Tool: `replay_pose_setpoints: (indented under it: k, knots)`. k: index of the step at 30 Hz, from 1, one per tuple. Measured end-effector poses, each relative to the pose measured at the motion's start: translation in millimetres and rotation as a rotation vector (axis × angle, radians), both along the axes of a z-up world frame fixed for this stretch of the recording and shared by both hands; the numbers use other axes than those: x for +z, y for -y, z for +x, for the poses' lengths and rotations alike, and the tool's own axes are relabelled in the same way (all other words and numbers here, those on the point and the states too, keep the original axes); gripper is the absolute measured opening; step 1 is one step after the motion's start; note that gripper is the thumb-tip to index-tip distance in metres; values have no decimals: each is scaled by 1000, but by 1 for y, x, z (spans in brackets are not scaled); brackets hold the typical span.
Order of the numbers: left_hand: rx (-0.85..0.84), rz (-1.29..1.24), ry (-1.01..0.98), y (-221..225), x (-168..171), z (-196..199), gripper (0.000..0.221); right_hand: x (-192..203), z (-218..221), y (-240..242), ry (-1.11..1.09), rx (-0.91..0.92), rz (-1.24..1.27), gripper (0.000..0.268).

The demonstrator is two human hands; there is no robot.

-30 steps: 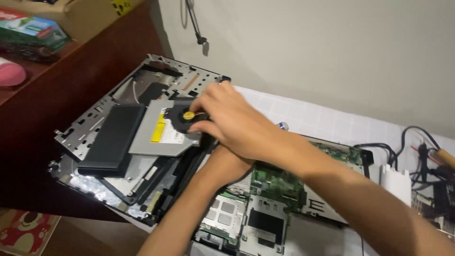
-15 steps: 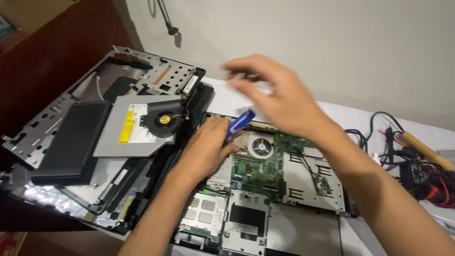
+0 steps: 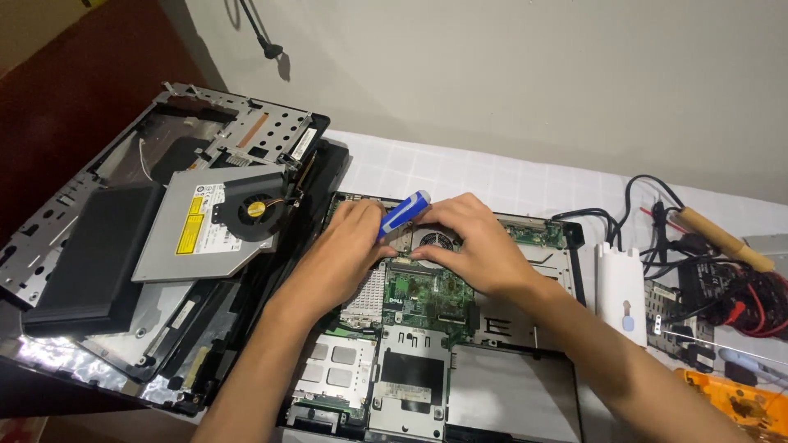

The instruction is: Removing a cooling fan and heatsink from a computer motherboard using a screwdriver

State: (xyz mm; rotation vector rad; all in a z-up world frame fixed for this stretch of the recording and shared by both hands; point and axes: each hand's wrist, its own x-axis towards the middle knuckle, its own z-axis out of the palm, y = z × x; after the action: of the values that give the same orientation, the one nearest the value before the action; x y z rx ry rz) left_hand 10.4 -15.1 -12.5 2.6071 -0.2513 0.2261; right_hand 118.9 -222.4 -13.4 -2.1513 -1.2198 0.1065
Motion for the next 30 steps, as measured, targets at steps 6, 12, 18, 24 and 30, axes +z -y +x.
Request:
replay_pose_setpoints:
  k: [6, 12, 18, 24, 30]
  knots:
    - [-6, -30, -8, -2, -3, 3, 18, -10, -3, -2, -87, -110, 14, 39]
    - [108, -289, -4, 4, 17, -5, 34, 0, -3, -1, -228, -131, 21, 53]
    - [135, -595, -50, 9, 38, -8, 35, 52, 5, -10, -311, -90, 7, 35]
    - [196, -867, 249, 16, 43, 15, 22, 75, 19, -37, -351, 55, 197, 37]
    - [222, -815, 286, 19, 42, 24, 22, 76, 22, -62, -496, 120, 493, 46]
